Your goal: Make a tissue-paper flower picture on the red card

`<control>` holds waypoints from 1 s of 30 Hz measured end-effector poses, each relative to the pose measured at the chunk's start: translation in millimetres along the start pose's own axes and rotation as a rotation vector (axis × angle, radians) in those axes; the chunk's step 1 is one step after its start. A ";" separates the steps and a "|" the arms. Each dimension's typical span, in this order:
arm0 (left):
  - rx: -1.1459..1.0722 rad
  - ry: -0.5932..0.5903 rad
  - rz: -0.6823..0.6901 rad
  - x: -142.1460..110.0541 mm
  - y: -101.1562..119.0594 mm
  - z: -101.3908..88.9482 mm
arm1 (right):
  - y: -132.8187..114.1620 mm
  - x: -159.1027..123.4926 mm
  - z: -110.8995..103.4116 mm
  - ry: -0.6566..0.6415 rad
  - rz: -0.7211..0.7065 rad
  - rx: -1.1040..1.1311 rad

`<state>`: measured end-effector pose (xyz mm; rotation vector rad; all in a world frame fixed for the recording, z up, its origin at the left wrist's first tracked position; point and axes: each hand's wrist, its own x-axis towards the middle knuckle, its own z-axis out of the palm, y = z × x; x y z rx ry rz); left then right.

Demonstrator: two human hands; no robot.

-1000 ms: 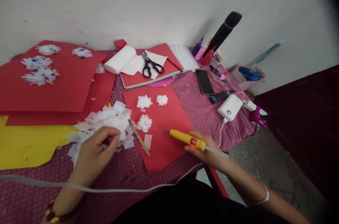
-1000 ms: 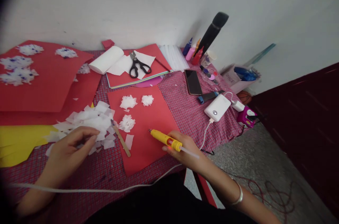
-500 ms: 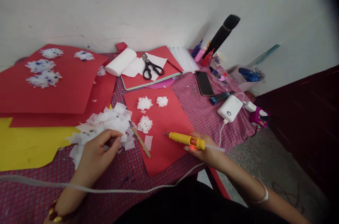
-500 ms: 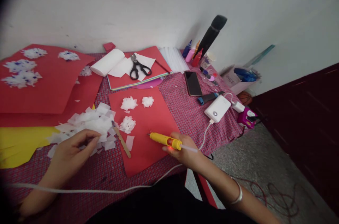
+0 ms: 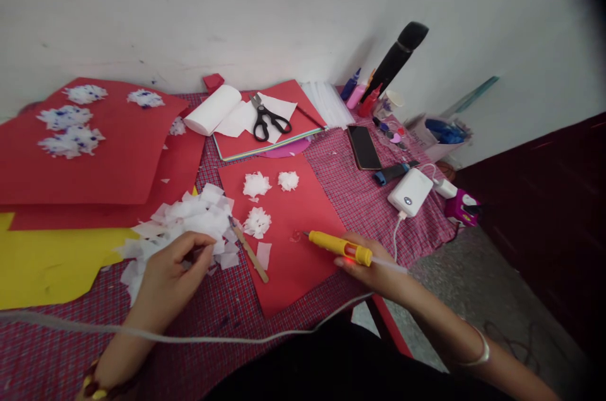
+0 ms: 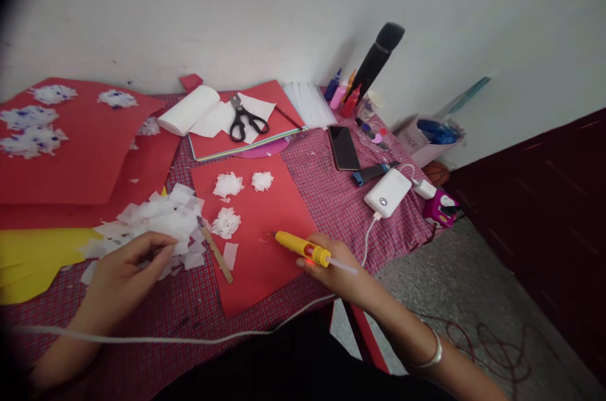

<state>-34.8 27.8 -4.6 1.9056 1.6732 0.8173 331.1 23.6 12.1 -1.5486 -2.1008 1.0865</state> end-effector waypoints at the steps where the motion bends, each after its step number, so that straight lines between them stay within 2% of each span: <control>1: 0.002 0.000 0.001 0.2 0.4 -0.3 | 0.4 0.0 0.2 0.007 -0.004 -0.006; 7: 0.016 -0.012 -0.008 -1.3 0.2 -1.0 | 6.3 -3.0 2.8 0.061 -0.019 -0.067; 16: 0.026 -0.032 -0.028 -2.6 -3.9 0.0 | 11.0 -2.1 6.7 0.122 0.019 -0.028; 22: 0.022 -0.031 -0.024 -2.2 -2.3 -0.4 | -2.0 2.8 2.7 0.055 -0.021 -0.057; 30: 0.015 -0.017 -0.026 0.1 1.9 -1.8 | -3.2 8.8 7.9 -0.007 0.022 -0.079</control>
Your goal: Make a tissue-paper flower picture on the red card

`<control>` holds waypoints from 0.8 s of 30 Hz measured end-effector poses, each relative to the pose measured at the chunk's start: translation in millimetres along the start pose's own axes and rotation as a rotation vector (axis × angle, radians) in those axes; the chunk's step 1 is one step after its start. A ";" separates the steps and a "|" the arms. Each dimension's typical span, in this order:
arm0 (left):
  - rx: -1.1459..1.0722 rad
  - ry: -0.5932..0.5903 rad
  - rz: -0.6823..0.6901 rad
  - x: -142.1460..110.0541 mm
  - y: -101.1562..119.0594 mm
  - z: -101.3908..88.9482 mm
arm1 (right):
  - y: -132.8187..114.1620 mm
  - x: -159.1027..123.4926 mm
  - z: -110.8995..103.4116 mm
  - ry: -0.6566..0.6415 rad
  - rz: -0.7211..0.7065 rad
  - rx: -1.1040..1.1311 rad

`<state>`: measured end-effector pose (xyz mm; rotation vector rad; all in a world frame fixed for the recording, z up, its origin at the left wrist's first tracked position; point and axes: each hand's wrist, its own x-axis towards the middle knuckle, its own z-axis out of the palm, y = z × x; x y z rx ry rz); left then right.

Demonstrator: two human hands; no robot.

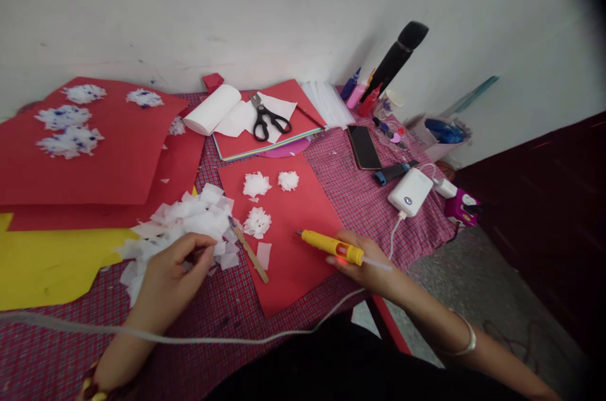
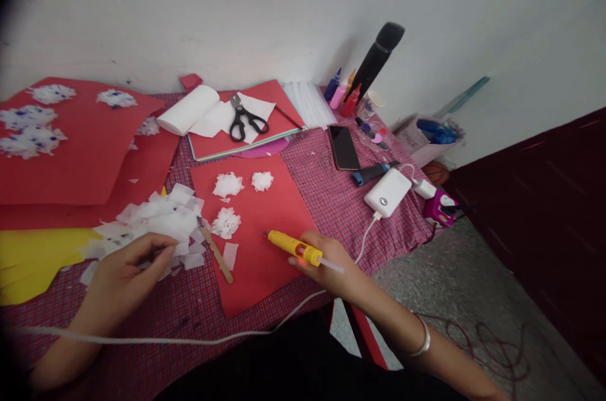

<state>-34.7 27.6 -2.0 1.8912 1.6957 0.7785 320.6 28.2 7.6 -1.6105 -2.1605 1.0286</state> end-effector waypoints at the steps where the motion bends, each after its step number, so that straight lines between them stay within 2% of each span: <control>1: -0.001 -0.002 0.000 0.1 0.2 0.0 | -0.2 0.6 0.6 0.004 0.001 -0.012; 8: 0.008 -0.006 0.005 -1.0 -1.6 0.6 | -0.7 0.5 2.8 0.030 0.016 -0.025; 16: 0.006 -0.019 -0.005 -0.3 -2.3 2.3 | -1.1 -13.1 -7.1 -0.055 0.000 0.018; 24: -0.021 -0.024 -0.024 0.3 0.2 0.6 | 5.6 -16.5 -5.3 -0.020 -0.007 0.039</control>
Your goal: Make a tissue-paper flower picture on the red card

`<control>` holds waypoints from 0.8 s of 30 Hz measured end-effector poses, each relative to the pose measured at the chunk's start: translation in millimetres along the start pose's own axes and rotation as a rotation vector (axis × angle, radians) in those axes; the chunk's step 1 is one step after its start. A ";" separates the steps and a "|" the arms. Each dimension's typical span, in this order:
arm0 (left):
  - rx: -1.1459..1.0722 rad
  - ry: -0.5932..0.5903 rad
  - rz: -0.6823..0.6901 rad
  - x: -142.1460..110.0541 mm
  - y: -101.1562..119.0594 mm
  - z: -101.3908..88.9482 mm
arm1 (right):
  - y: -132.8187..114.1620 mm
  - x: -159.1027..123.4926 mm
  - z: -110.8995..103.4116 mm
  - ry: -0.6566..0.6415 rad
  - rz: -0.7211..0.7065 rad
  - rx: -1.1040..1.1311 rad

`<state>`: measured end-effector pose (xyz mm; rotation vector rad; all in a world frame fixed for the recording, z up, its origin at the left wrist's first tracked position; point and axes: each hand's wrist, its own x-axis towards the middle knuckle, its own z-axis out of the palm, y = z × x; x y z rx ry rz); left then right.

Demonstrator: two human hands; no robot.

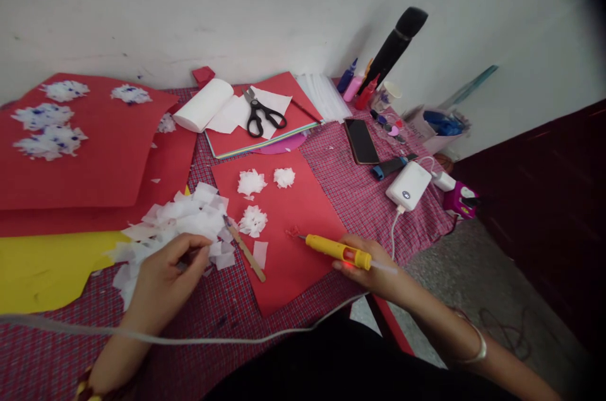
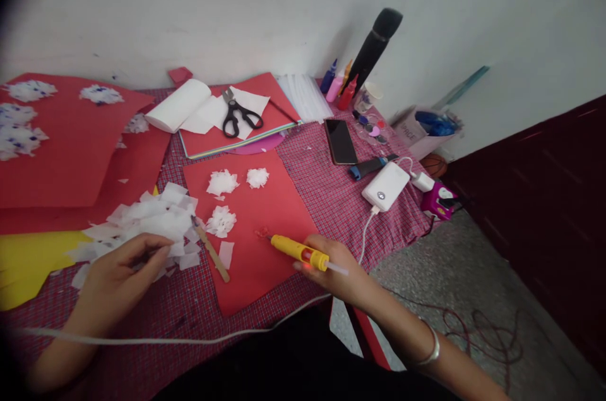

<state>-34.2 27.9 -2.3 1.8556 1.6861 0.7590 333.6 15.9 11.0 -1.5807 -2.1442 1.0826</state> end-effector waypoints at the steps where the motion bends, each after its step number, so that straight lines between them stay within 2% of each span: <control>1: 0.000 -0.001 -0.004 -0.1 -0.6 0.0 | 0.1 0.6 0.5 -0.004 0.003 -0.004; 6: -0.021 0.008 0.025 -0.4 -3.7 1.4 | -2.1 1.7 0.0 0.018 0.005 -0.020; 9: -0.028 0.088 0.074 -0.7 -4.1 2.0 | -3.0 1.2 -0.6 0.003 -0.013 -0.045; 14: -0.004 0.214 0.042 -0.2 -1.9 1.4 | -1.7 1.4 0.5 0.028 -0.034 -0.086; 20: -0.020 0.175 0.034 1.0 -1.7 1.9 | 5.0 1.9 3.1 0.104 0.012 -0.053; 24: -0.030 0.109 -0.034 -2.1 -5.8 3.2 | 1.7 3.6 1.3 0.097 0.026 -0.025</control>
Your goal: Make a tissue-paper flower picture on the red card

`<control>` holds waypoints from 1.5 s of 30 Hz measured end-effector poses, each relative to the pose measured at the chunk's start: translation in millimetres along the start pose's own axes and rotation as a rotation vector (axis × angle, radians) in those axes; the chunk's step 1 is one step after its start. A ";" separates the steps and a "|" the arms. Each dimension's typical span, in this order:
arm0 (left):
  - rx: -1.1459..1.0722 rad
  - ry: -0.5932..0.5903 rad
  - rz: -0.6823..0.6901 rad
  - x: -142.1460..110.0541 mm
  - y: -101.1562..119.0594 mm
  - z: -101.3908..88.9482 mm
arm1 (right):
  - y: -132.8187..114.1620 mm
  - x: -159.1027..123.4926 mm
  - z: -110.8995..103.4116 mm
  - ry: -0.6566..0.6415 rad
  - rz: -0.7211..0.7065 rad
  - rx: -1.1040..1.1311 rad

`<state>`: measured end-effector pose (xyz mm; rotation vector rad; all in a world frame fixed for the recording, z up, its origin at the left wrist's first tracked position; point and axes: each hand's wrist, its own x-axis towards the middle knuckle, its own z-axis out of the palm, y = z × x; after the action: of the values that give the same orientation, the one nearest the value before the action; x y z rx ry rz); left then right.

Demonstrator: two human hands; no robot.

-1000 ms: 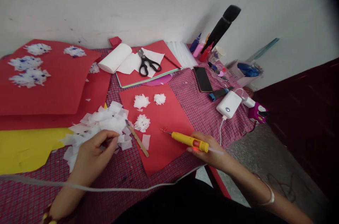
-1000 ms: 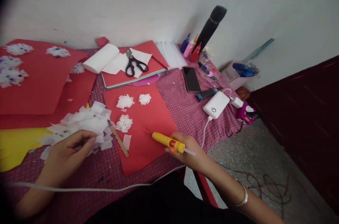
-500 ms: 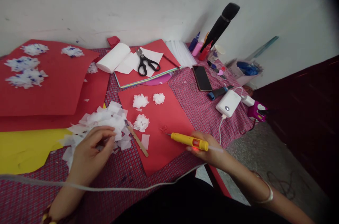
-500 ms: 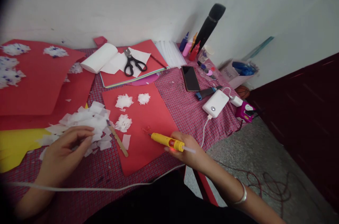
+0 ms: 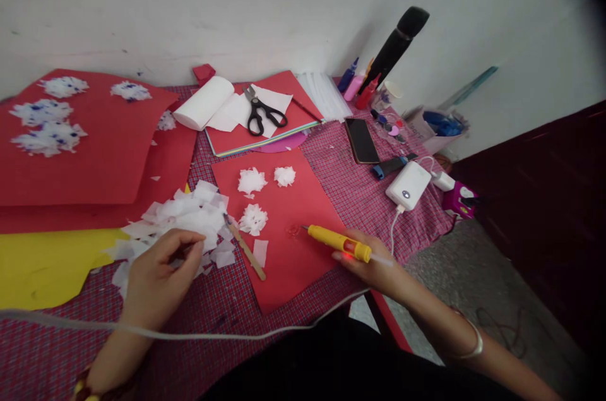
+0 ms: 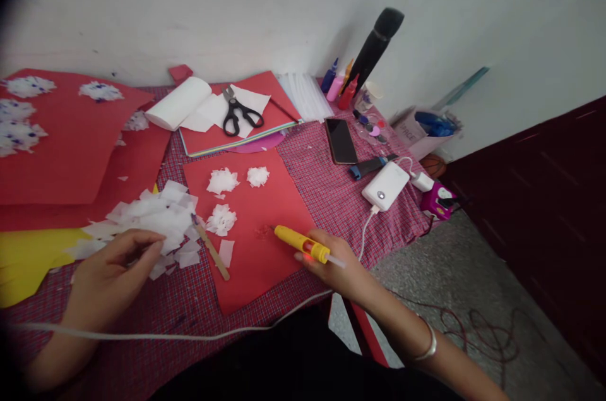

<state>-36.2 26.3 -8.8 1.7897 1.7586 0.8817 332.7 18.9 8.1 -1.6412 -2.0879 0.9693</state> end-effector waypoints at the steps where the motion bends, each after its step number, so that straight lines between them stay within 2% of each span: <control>1: 0.000 -0.019 -0.017 -0.9 -1.3 0.2 | -2.1 1.0 -0.9 -0.010 -0.012 0.009; 4: -0.010 -0.040 -0.026 -2.8 -4.1 0.9 | -8.5 5.0 -2.8 -0.040 -0.033 0.044; 8: -0.016 -0.011 -0.047 -3.9 -6.7 2.2 | -11.2 9.7 -2.1 -0.065 -0.009 0.064; 16: -0.069 0.017 -0.148 -5.9 -9.8 4.8 | -2.6 9.5 2.2 -0.023 -0.035 -0.007; 21: -0.127 0.015 -0.188 -5.5 -7.3 5.4 | -0.7 8.7 3.2 0.001 -0.071 0.031; 25: -0.105 -0.046 -0.150 -4.1 -5.4 2.4 | -1.1 6.1 -0.6 0.005 -0.068 0.080; 28: -0.088 -0.045 -0.109 -3.2 -5.5 1.6 | 2.0 1.9 -2.6 0.016 -0.035 0.098; 35: -0.078 -0.039 -0.140 -2.7 -4.4 1.6 | 2.6 -2.5 1.0 -0.043 0.011 0.037; 39: -0.081 -0.026 -0.137 -2.2 -0.5 0.7 | -9.5 6.3 -17.0 -0.155 -0.021 0.021; 44: -0.058 0.004 -0.082 -1.7 1.6 -0.1 | -18.0 28.3 -62.0 -0.515 -0.204 -0.005; 45: -0.052 0.007 -0.058 -1.2 2.1 -0.7 | -15.8 32.6 -68.4 -0.527 -0.219 -0.012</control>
<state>-35.2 24.9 -6.9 1.6959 1.7667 0.9024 353.8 69.3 62.9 -1.2122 -2.5369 1.4282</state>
